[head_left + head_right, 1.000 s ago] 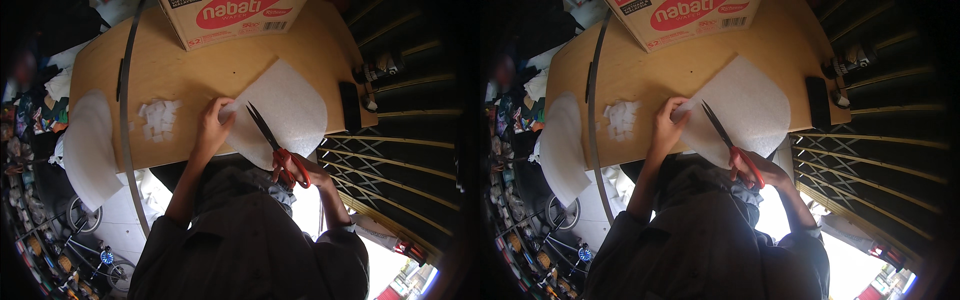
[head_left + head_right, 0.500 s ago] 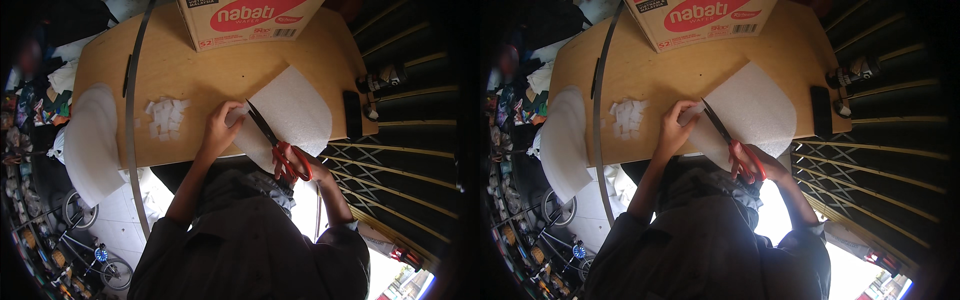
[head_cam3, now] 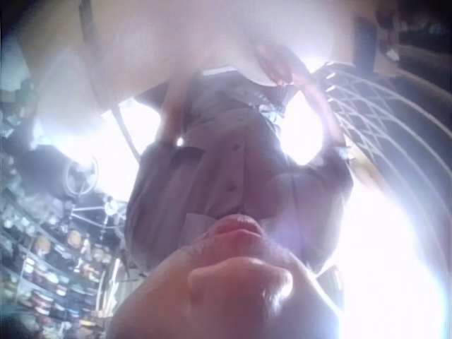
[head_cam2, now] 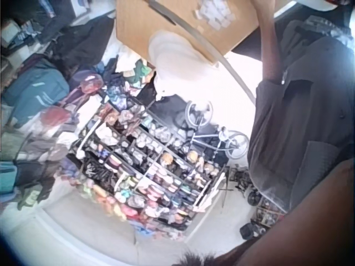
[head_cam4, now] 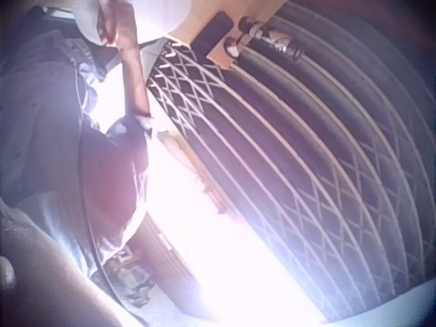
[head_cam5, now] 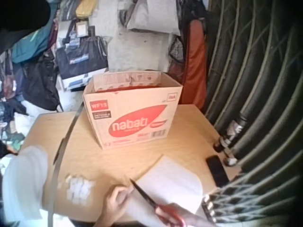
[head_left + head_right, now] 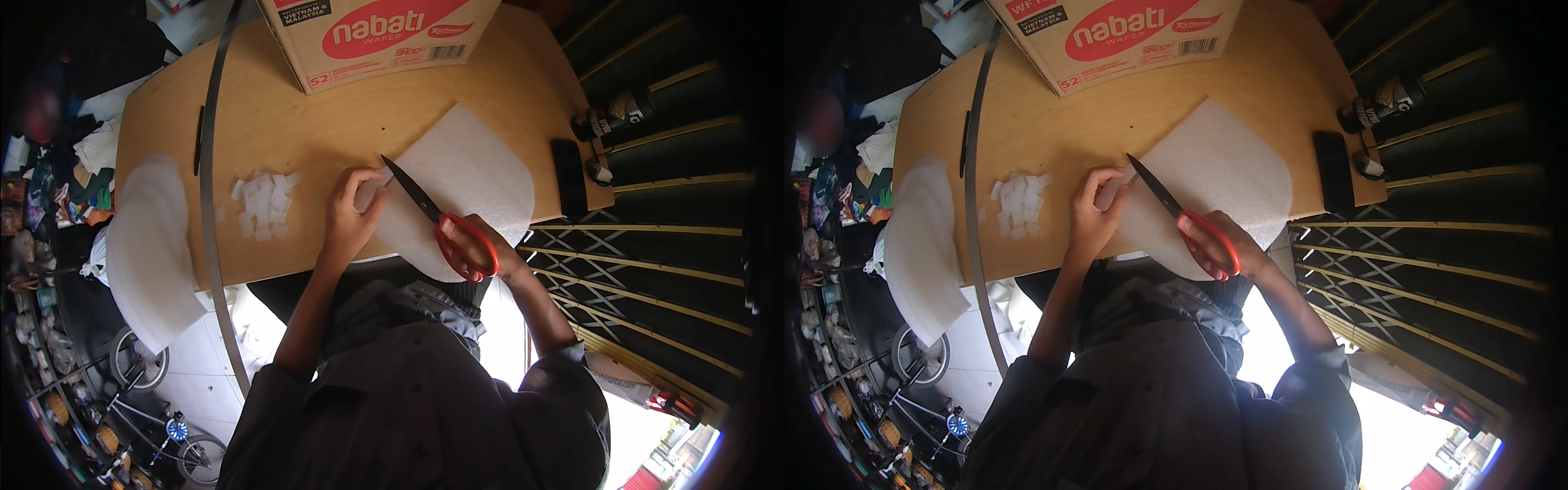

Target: The person uses shears to cut small pieces off a larger sheet of foam and places the small pieces on the table.

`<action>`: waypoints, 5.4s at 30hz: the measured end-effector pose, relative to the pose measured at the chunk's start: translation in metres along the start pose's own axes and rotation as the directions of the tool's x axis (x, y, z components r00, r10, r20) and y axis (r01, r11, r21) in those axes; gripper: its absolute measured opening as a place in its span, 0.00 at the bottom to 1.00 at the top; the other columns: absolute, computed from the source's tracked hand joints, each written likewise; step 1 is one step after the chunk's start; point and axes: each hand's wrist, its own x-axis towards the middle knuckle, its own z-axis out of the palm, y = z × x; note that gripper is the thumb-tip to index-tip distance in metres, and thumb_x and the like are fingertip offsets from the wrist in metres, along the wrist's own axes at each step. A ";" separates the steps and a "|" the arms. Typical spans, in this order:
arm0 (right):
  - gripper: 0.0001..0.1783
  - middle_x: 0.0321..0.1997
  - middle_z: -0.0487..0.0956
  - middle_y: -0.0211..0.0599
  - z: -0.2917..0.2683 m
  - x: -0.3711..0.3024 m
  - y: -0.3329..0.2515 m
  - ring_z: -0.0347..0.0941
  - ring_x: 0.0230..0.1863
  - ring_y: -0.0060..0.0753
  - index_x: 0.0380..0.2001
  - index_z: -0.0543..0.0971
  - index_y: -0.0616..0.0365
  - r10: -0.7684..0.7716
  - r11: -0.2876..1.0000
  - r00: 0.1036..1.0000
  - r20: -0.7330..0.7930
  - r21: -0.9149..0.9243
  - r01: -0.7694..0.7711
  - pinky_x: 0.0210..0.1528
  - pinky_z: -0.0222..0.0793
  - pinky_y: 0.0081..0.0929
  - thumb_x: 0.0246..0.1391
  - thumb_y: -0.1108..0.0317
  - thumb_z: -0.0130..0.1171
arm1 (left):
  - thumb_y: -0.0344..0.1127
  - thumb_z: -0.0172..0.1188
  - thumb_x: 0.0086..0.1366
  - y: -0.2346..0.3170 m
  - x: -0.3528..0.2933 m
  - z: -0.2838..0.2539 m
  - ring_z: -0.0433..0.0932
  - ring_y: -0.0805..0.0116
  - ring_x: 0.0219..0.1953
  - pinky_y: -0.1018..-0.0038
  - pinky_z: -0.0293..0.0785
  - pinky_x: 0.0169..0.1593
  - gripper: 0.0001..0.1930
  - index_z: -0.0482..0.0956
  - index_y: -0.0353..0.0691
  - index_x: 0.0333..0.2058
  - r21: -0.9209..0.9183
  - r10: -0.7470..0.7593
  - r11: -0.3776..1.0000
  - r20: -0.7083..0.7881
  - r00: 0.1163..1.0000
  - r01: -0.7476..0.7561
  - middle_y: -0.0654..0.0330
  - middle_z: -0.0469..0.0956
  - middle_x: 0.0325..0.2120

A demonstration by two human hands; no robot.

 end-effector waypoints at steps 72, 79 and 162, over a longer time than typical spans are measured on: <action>0.27 0.55 0.76 0.51 -0.188 -0.071 0.144 0.73 0.57 0.51 0.65 0.64 0.52 -0.462 0.847 0.400 -0.792 -0.527 -0.066 0.57 0.67 0.41 0.62 0.75 0.47 | 0.30 0.64 0.59 0.012 -0.001 0.006 0.76 0.53 0.39 0.62 0.74 0.41 0.11 0.79 0.42 0.41 0.278 0.116 0.946 0.193 0.974 -0.168 0.55 0.77 0.36; 0.25 0.54 0.77 0.50 -0.193 -0.071 0.134 0.76 0.54 0.48 0.63 0.65 0.49 -0.461 0.836 0.427 -0.778 -0.542 -0.087 0.53 0.71 0.38 0.63 0.73 0.48 | 0.30 0.64 0.59 0.013 0.000 0.006 0.75 0.53 0.40 0.61 0.73 0.42 0.10 0.80 0.42 0.41 0.276 0.098 0.949 0.201 0.975 -0.153 0.55 0.77 0.36; 0.25 0.56 0.74 0.55 -0.236 -0.026 0.102 0.68 0.59 0.60 0.62 0.68 0.53 -0.556 0.718 0.533 -0.637 -0.692 -0.077 0.59 0.64 0.45 0.62 0.65 0.53 | 0.28 0.62 0.60 0.016 0.003 0.001 0.76 0.50 0.41 0.61 0.72 0.45 0.08 0.79 0.39 0.39 0.198 0.092 0.971 0.195 0.977 -0.131 0.54 0.78 0.35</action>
